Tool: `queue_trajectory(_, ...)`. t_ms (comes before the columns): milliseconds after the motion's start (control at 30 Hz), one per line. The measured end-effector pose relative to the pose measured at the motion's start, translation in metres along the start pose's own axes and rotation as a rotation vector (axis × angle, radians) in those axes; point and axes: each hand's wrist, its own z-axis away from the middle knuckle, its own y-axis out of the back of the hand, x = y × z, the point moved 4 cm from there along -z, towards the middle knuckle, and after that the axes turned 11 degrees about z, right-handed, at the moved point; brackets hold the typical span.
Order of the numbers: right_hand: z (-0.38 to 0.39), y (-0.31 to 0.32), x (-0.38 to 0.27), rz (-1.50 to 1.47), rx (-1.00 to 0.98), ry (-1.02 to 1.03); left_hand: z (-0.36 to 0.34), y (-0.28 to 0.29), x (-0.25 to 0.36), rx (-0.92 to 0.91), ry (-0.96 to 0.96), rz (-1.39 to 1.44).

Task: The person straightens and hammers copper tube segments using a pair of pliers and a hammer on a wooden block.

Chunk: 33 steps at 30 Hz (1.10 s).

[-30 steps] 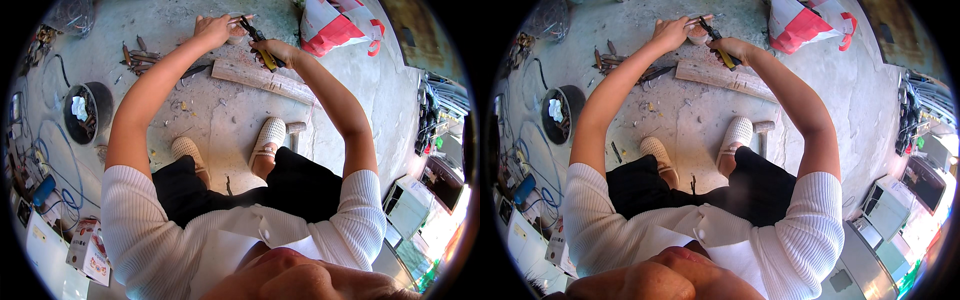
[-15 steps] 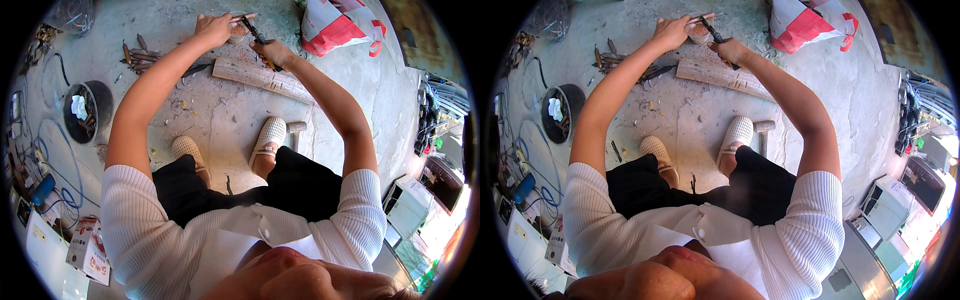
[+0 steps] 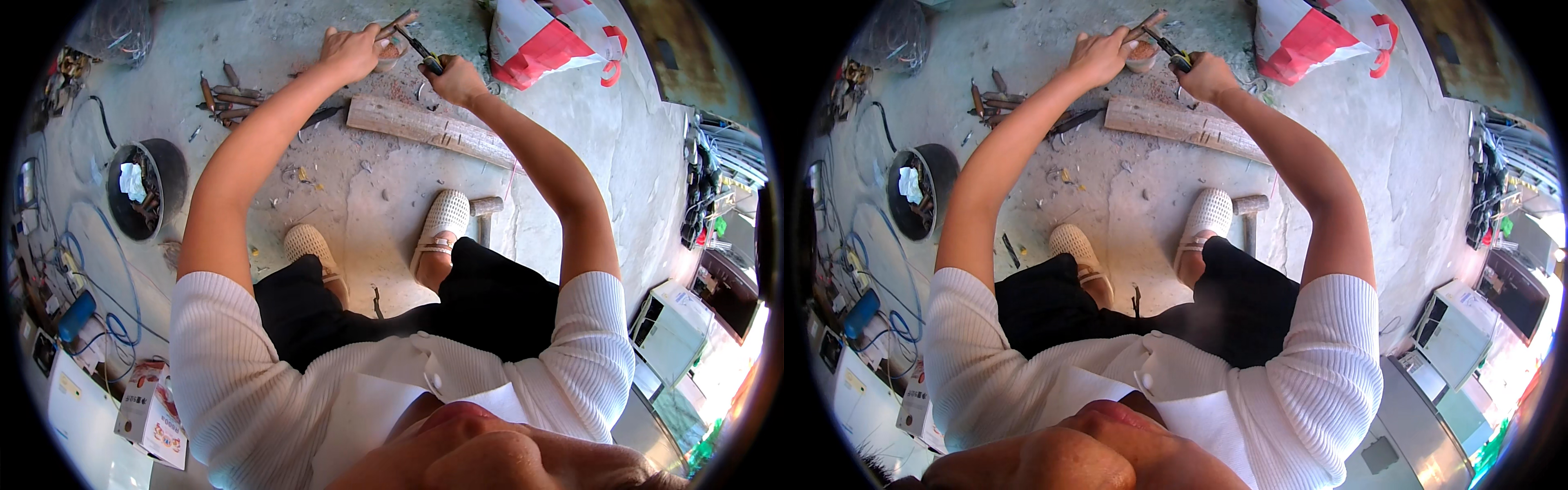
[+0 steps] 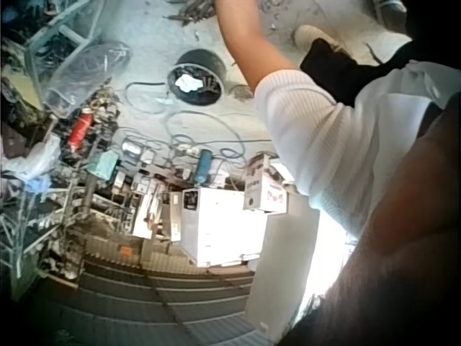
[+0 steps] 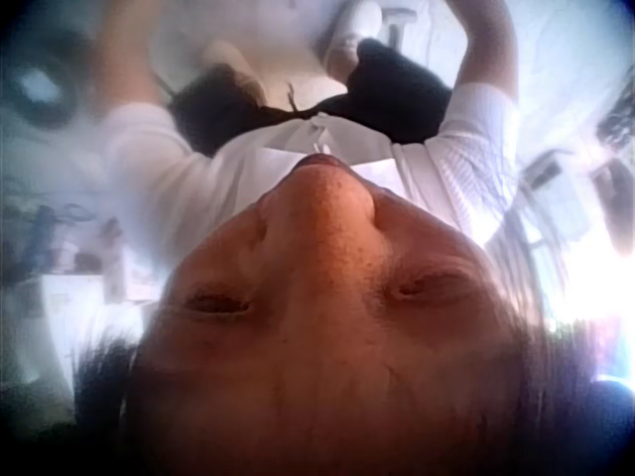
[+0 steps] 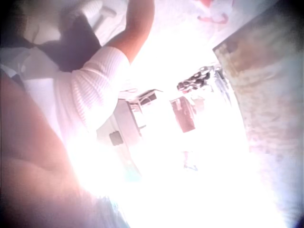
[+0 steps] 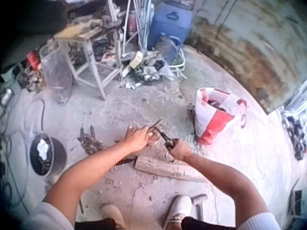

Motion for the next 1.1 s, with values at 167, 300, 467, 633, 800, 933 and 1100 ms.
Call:
queue_trajectory(167,-0.002,0.004,-0.004,0.017,-0.017,0.013,-0.001,0.005,0.003,-0.03,0.025,-0.042)
queue_trajectory(300,-0.002,-0.009,-0.008,-0.185,-0.299,0.004,0.0,0.006,-0.004,-0.053,0.045,-0.038)
queue_trajectory(467,0.01,-0.018,-0.011,-0.478,-0.51,-0.052,0.001,0.006,-0.008,-0.08,0.088,-0.034)
queue_trajectory(633,0.0,-0.02,0.002,-0.617,-0.473,-0.107,0.0,0.005,-0.011,-0.065,0.065,-0.01)
queue_trajectory(800,-0.008,-0.015,0.006,-0.592,-0.486,-0.073,0.004,0.007,-0.009,-0.103,0.059,-0.013)
queue_trajectory(933,-0.012,-0.017,0.009,-0.6,-0.518,-0.055,0.004,0.007,-0.007,-0.12,0.054,-0.017)
queue_trajectory(1100,-0.008,-0.009,0.004,-0.77,-0.589,-0.043,0.006,0.005,-0.007,-0.098,0.025,-0.017)
